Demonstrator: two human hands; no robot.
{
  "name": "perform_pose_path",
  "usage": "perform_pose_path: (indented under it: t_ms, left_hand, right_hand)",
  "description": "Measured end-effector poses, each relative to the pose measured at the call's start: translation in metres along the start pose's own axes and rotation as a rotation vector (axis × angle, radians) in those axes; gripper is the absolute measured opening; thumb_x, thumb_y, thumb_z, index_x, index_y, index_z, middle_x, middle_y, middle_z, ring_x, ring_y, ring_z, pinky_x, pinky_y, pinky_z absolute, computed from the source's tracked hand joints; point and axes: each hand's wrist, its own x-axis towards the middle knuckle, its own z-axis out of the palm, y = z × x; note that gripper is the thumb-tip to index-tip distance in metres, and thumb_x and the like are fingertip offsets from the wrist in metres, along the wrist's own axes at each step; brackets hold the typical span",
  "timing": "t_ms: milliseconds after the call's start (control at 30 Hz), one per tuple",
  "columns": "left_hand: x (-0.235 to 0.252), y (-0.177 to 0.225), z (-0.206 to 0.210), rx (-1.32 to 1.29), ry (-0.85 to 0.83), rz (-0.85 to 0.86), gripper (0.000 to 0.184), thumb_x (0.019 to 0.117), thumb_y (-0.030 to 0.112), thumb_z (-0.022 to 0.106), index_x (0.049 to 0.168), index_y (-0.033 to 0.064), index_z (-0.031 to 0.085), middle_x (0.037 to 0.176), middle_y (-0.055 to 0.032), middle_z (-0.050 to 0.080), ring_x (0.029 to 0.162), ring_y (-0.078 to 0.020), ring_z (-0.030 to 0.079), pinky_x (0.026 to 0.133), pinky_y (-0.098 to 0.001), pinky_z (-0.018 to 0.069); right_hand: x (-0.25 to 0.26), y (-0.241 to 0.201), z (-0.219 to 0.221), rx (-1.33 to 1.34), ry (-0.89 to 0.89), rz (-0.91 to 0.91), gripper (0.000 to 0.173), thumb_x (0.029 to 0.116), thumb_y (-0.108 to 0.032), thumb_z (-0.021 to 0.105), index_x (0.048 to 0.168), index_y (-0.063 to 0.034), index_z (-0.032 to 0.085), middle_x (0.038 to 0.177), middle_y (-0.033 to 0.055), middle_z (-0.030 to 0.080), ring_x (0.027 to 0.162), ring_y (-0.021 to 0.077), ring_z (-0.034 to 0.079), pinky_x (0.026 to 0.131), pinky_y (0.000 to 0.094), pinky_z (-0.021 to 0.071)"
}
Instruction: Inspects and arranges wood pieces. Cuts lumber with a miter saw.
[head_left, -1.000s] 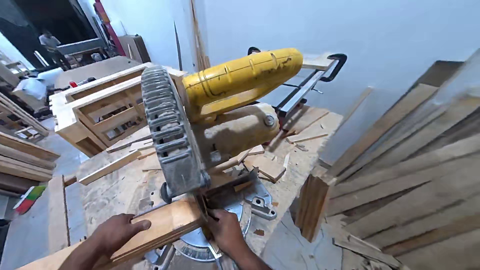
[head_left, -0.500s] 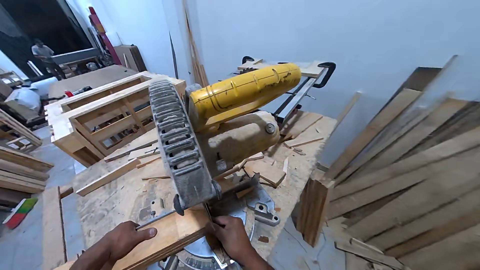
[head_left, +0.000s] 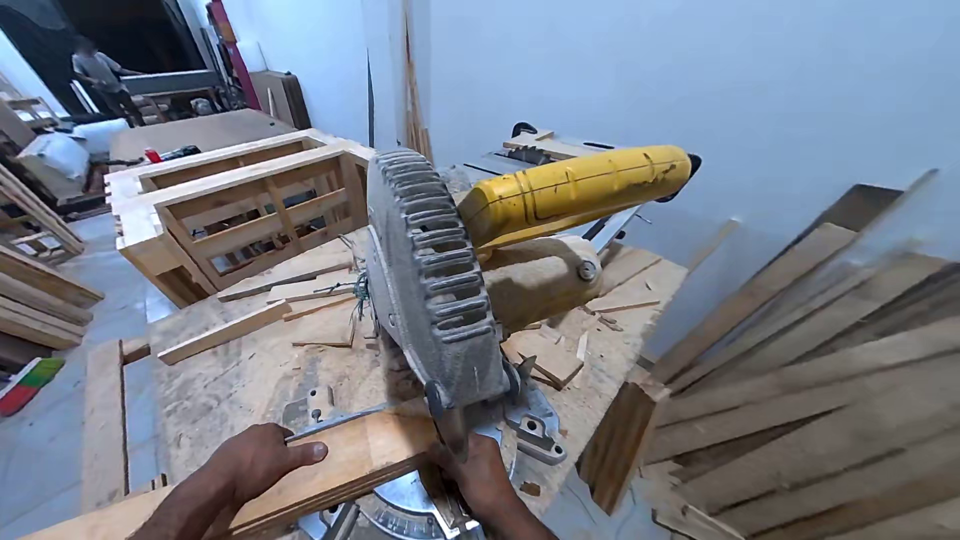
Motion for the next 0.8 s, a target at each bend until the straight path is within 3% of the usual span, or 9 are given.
perform_pose_path:
  t_ms: [67,167,267,400,500,567,667,700,800]
  left_hand:
    - [-0.015,0.013,0.000,0.001,0.100,0.078,0.087,0.0830,0.083,0.054,0.141,0.0190,0.060,0.126,-0.0172,0.068,0.118,-0.0386,0.065,0.099,-0.0671,0.0487]
    - [-0.033,0.053,0.028,-0.053,0.349,0.250,0.049,0.1027,0.038,0.048,0.142,0.0108,0.058,0.134,-0.0180,0.064,0.127,-0.0380,0.059,0.107,-0.0610,0.0436]
    - [-0.021,0.067,0.062,-0.053,0.681,0.182,0.052,0.1013,0.048,0.034,0.122,0.0165,0.069,0.121,-0.0089,0.070,0.117,-0.0299,0.064,0.101,-0.0535,0.0481]
    - [-0.022,0.068,0.066,-0.042,0.685,0.127,0.057,0.0990,0.056,0.034,0.119,0.0168,0.071,0.118,-0.0098,0.071,0.116,-0.0315,0.065,0.100,-0.0554,0.0482]
    - [-0.020,0.071,0.061,-0.027,0.706,0.120,0.058,0.0983,0.056,0.034,0.118,0.0164,0.071,0.119,-0.0093,0.071,0.117,-0.0311,0.065,0.100,-0.0547,0.0484]
    - [-0.023,0.073,0.061,-0.021,0.668,0.102,0.058,0.0983,0.055,0.033,0.119,0.0159,0.071,0.121,-0.0096,0.071,0.118,-0.0308,0.064,0.101,-0.0545,0.0478]
    - [-0.025,0.075,0.059,-0.007,0.646,0.077,0.059,0.0980,0.055,0.032,0.116,0.0149,0.072,0.118,-0.0103,0.071,0.117,-0.0305,0.065,0.100,-0.0549,0.0486]
    - [-0.026,0.074,0.060,-0.007,0.640,0.069,0.059,0.0982,0.055,0.032,0.115,0.0150,0.072,0.118,-0.0102,0.071,0.117,-0.0303,0.065,0.099,-0.0547,0.0488]
    - [-0.031,0.075,0.063,-0.005,0.628,0.053,0.056,0.0983,0.054,0.033,0.114,0.0170,0.072,0.116,-0.0082,0.072,0.116,-0.0287,0.065,0.097,-0.0528,0.0504]
  right_hand:
    - [0.000,-0.001,-0.001,0.000,-0.007,-0.003,0.031,0.0894,-0.046,0.074,0.085,-0.0157,0.077,0.074,-0.0043,0.070,0.068,0.0081,0.066,0.067,0.0349,0.0572]
    - [-0.001,-0.001,-0.001,-0.011,-0.009,0.005,0.031,0.0905,-0.045,0.073,0.083,-0.0154,0.076,0.072,-0.0045,0.068,0.066,0.0082,0.064,0.065,0.0348,0.0556]
    - [0.002,-0.004,0.001,-0.050,-0.022,0.033,0.033,0.0907,-0.046,0.073,0.083,-0.0149,0.075,0.073,-0.0035,0.068,0.068,0.0094,0.065,0.067,0.0367,0.0559]
    - [-0.009,-0.027,-0.018,-0.051,0.012,0.028,0.030,0.0990,-0.034,0.064,0.100,-0.0070,0.076,0.088,0.0043,0.072,0.080,0.0147,0.069,0.078,0.0397,0.0585]
    - [-0.043,-0.110,-0.067,0.022,0.465,-0.353,0.021,0.1004,-0.017,0.061,0.100,-0.0001,0.073,0.086,0.0038,0.072,0.074,0.0119,0.069,0.070,0.0333,0.0602]
    - [-0.071,-0.180,-0.120,-0.137,0.635,-0.717,0.019,0.0979,-0.019,0.066,0.110,-0.0053,0.069,0.102,-0.0013,0.073,0.090,0.0070,0.071,0.082,0.0307,0.0620]
    - [-0.060,-0.289,-0.177,-0.797,0.525,-0.859,0.075,0.0876,-0.051,0.075,0.143,-0.0055,0.052,0.139,0.0138,0.060,0.129,0.0237,0.059,0.108,0.0470,0.0510]
    - [-0.045,-0.315,-0.175,-1.024,0.445,-0.787,0.081,0.0810,-0.059,0.077,0.140,-0.0077,0.055,0.131,0.0164,0.063,0.121,0.0307,0.061,0.098,0.0558,0.0521]
    - [-0.004,-0.352,-0.154,-1.409,0.177,-0.564,0.047,0.0741,-0.056,0.085,0.096,-0.0191,0.065,0.077,0.0040,0.063,0.072,0.0277,0.065,0.057,0.0553,0.0507]
